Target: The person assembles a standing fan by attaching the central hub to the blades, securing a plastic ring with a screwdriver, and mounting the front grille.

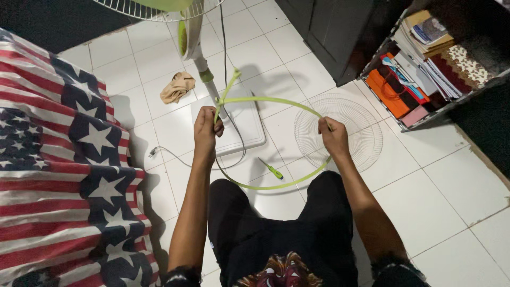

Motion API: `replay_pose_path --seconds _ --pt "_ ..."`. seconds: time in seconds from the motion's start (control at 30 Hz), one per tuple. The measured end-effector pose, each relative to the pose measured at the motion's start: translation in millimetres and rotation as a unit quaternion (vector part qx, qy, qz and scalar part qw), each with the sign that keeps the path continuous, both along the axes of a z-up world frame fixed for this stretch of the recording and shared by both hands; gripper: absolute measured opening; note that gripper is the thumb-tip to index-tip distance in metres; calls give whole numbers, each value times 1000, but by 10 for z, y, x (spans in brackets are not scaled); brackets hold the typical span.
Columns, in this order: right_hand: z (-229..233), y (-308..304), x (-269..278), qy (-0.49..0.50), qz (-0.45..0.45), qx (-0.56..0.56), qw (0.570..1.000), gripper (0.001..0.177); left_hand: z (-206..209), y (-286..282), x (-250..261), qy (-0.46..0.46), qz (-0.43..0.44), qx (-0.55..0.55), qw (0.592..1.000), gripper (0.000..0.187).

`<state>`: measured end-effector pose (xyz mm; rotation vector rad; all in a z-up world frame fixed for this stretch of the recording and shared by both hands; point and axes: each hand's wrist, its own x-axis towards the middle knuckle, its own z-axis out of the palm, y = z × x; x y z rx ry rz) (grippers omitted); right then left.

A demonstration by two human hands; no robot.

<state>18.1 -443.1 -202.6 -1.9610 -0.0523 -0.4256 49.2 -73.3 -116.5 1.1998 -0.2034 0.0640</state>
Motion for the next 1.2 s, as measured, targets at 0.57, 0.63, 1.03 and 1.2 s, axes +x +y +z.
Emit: replay_pose_path --seconds 0.57,0.63,1.03,1.2 --pt "1028 851 -495 45 101 -140 984 19 160 -511 -378 -98 120 263 952 29" --pt "1203 1085 -571 32 136 -132 981 21 137 -515 -422 -75 118 279 950 28" --pt "1510 1348 -495 -6 156 -68 985 16 0 262 -539 -92 104 179 974 28" --pt "1523 1559 -459 -66 195 40 978 33 112 362 -540 -53 50 154 985 25"
